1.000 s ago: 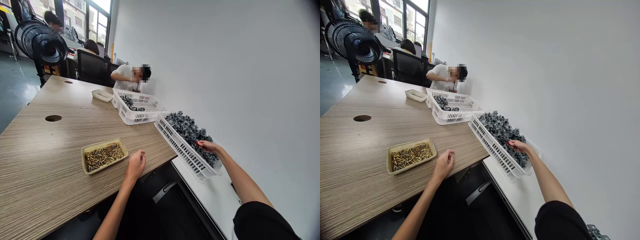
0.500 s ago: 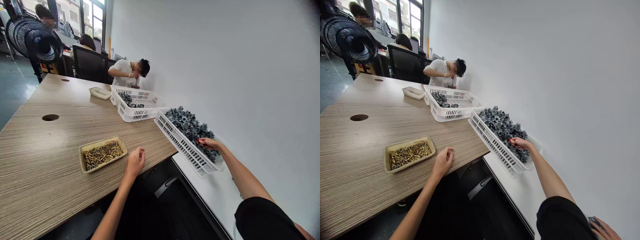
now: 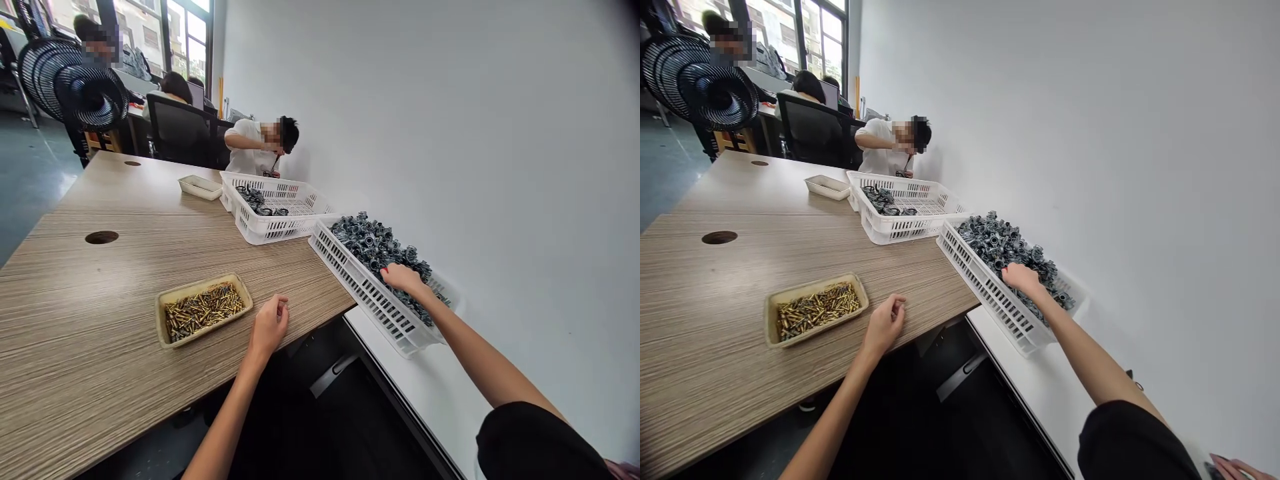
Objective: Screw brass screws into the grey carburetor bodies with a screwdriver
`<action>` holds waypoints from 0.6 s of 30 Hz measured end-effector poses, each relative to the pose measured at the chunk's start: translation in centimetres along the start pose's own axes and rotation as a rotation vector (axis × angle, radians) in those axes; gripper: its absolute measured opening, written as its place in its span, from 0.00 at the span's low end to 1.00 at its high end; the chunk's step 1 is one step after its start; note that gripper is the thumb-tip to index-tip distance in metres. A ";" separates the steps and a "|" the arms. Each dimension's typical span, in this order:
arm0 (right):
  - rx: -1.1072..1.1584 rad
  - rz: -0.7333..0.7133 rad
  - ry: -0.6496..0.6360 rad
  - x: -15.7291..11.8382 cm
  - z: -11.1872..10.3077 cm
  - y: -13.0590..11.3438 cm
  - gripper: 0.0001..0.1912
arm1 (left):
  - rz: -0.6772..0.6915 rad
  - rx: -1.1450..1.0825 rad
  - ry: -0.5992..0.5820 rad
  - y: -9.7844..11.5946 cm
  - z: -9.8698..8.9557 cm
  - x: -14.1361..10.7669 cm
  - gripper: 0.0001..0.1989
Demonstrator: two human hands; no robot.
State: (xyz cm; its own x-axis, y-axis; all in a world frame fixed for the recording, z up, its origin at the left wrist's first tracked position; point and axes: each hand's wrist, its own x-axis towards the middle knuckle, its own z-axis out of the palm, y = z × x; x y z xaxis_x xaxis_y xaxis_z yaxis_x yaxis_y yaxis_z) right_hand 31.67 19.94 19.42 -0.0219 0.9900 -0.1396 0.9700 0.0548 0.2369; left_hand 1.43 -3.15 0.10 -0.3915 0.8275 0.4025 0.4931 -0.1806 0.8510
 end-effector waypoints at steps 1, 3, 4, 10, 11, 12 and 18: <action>0.003 0.000 -0.007 0.2 0.1 -0.1 0.22 | -0.002 0.000 0.001 0.0 0.0 0.0 0.09; 0.027 0.004 -0.029 0.7 0.4 -0.2 0.21 | -0.003 0.000 0.003 0.1 0.0 0.0 0.09; 0.049 0.005 -0.044 1.1 0.6 -0.1 0.20 | -0.003 0.000 0.003 0.1 0.0 0.0 0.09; 0.303 0.001 -0.186 3.1 1.2 1.6 0.20 | -0.014 -0.011 -0.008 0.2 -0.1 0.1 0.09; 0.361 0.001 -0.219 3.2 1.3 2.0 0.20 | -0.019 -0.014 -0.011 0.2 -0.1 0.1 0.09; 0.422 0.001 -0.254 3.2 1.5 2.5 0.19 | -0.024 -0.017 -0.015 0.2 -0.1 0.1 0.09; 0.857 0.012 -0.419 3.1 3.1 4.4 0.16 | -0.026 -0.019 -0.025 0.2 -0.2 0.0 0.09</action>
State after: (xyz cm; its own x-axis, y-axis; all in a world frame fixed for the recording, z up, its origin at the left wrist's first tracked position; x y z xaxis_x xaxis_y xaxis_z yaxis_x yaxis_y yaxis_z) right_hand 36.64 22.81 17.02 -0.0839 0.8537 -0.5140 0.8207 -0.2334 -0.5216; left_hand 1.36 -3.26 0.35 -0.3840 0.8452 0.3717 0.4679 -0.1689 0.8675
